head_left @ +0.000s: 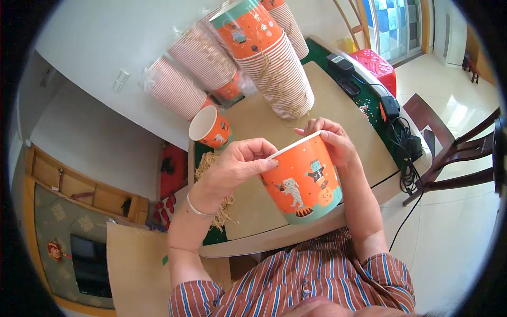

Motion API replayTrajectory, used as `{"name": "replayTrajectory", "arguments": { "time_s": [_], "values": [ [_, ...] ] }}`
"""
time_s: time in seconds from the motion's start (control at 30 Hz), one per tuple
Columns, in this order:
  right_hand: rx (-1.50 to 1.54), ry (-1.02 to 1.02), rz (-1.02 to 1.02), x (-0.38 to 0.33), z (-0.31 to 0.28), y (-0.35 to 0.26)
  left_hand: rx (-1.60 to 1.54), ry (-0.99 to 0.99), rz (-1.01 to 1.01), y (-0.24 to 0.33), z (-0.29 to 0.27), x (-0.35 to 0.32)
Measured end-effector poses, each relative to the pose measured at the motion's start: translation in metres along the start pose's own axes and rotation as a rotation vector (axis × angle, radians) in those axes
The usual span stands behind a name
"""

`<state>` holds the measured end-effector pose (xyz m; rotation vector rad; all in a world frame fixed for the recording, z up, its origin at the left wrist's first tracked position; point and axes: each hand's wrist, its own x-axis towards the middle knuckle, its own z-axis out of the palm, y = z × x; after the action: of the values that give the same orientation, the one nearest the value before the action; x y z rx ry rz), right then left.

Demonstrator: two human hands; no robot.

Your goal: Attaching thin strings to the rim of paper Halloween buckets.

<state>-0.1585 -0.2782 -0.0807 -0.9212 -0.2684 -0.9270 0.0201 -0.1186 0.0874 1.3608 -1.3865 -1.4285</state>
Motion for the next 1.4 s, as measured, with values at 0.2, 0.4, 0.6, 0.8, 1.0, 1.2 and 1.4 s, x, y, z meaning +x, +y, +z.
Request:
{"name": "replayTrajectory", "arguments": {
  "time_s": [0.2, 0.4, 0.6, 0.8, 1.0, 1.2, 1.4],
  "values": [
    [0.292, -0.018, -0.04, 0.0, 0.0, -0.002, -0.01, 0.009, 0.068, 0.001, -0.002, -0.001],
    [0.38, 0.004, -0.018, 0.0, 0.002, 0.003, -0.018, -0.008, 0.074, 0.004, -0.001, -0.002],
    [0.447, -0.01, -0.041, 0.002, 0.0, 0.007, -0.034, -0.016, 0.105, 0.001, -0.003, 0.0],
    [0.477, 0.089, -0.025, -0.001, 0.004, 0.007, -0.026, 0.005, 0.113, 0.001, 0.0, -0.003],
    [-0.008, 0.024, 0.004, -0.002, -0.012, -0.007, 0.112, 0.125, 0.156, 0.004, 0.008, -0.008],
    [-0.35, -0.013, 0.028, -0.004, 0.006, -0.018, 0.223, 0.154, 0.08, 0.001, 0.014, -0.004],
    [-0.436, -0.118, 0.158, -0.006, 0.022, -0.026, 0.296, 0.159, -0.032, 0.003, 0.022, 0.001]
  ]
}}
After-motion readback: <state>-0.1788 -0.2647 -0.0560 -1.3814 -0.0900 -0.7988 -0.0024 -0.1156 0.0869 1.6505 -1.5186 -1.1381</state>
